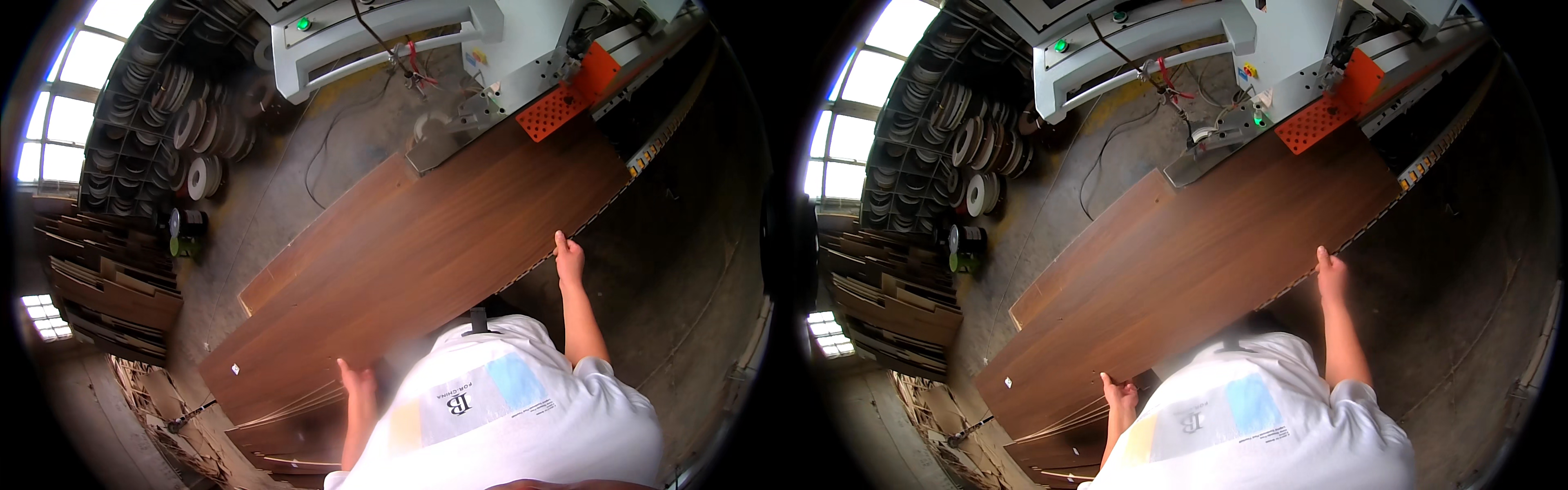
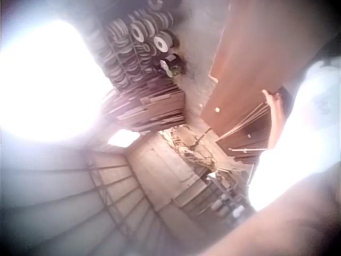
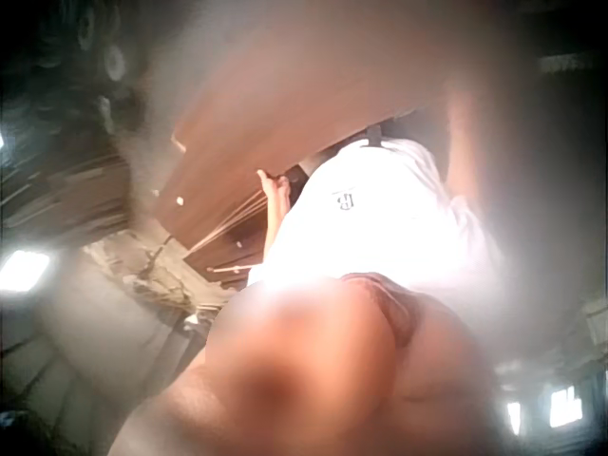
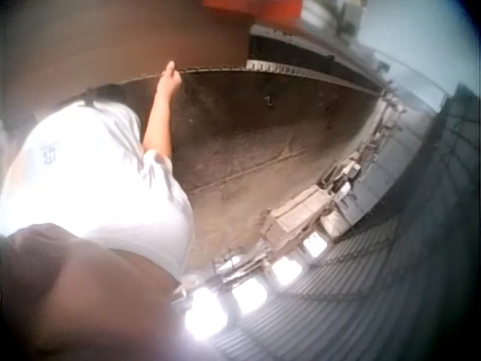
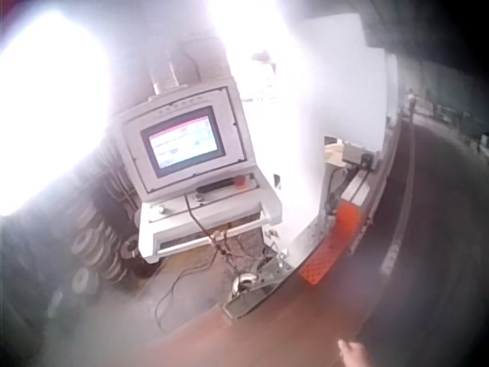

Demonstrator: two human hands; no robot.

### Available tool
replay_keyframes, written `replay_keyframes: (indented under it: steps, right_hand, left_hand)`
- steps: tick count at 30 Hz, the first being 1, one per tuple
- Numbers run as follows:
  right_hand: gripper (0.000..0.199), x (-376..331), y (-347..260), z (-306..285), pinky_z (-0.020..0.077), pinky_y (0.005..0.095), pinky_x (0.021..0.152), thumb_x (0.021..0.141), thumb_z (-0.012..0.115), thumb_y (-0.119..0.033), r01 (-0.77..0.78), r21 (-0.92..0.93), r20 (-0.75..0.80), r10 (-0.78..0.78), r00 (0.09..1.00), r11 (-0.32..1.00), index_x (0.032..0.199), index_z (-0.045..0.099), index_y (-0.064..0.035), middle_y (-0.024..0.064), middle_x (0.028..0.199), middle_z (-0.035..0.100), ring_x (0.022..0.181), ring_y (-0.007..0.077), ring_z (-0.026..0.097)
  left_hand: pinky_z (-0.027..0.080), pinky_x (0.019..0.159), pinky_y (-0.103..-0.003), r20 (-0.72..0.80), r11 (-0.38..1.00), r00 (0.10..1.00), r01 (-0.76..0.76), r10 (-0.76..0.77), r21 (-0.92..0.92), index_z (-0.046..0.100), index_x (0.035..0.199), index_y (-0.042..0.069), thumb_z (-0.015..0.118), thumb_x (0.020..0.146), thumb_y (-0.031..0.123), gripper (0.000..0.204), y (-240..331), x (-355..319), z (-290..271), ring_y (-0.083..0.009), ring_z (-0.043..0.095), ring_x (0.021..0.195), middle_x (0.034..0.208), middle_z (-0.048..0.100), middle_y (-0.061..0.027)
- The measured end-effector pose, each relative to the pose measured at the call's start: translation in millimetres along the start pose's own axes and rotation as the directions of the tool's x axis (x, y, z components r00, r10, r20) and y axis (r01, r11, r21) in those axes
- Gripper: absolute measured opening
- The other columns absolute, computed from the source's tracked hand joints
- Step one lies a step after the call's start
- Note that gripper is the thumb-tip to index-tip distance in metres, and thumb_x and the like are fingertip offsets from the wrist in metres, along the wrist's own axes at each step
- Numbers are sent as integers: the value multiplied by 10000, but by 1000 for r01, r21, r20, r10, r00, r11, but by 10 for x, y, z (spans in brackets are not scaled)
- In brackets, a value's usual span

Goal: The person picks up large wood panels from a stack, places them on a machine's conveyor, and feeds them into an edge-banding machine, occasionally using an air blower to clean the surfaces.

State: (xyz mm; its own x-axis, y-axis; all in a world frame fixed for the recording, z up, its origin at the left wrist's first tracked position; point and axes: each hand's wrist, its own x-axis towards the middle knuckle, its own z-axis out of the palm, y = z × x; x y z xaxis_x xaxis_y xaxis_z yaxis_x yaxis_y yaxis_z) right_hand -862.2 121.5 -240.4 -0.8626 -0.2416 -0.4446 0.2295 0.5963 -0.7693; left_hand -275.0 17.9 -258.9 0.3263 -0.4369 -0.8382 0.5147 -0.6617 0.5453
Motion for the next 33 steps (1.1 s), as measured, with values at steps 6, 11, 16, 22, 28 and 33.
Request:
replay_keyframes:
  steps: [6,11,16,22,28,33]
  right_hand:
    - [551,500,15,-268,325,279,511,957,625,-478,58,-1,-26,-58,998,998,606,523,-66,-29,541,434,520,87,401]
    - [542,880,30,-521,291,272,503,955,623,-492,56,-1,0,-56,998,998,621,508,-81,-50,543,399,518,82,371]
    - [536,1240,53,-665,283,281,509,959,609,-510,136,81,-68,-130,989,987,666,530,-67,-52,592,395,534,74,350]
    - [659,1742,54,-884,491,427,848,951,475,-633,153,-317,-194,-222,956,936,1117,701,-37,200,1050,703,1021,387,645]
    - [679,1659,124,-766,458,382,638,923,520,-657,104,-305,-92,-138,986,947,1029,727,-20,142,720,652,671,281,620]
    - [661,1298,455,-294,340,302,520,905,591,-640,171,-128,14,-170,985,977,649,584,-30,21,549,461,518,133,449]
  left_hand:
    - [356,445,-207,7,990,991,135,-135,31,578,1158,172,455,987,600,477,-225,-236,346,-171,678,841,1008,676,-10]
    - [418,848,-317,193,997,980,43,-54,60,498,1336,114,363,1036,541,539,-522,-366,564,-203,541,1041,1236,589,-46]
    - [400,548,-250,210,980,966,119,-151,161,557,1206,182,444,993,594,477,-742,-397,701,-155,531,773,1078,629,-40]
    - [511,763,-343,321,862,919,36,-227,506,434,1426,21,413,1039,508,623,-798,-922,1075,-230,627,1086,1328,590,-146]
    - [530,690,-312,441,809,875,-105,-202,578,585,1162,-38,405,1061,426,508,-869,-607,757,-170,689,795,976,726,-138]
    - [510,640,-281,399,890,913,-115,-79,440,603,1104,-16,468,1041,418,459,-770,-559,569,-167,676,732,930,723,-129]
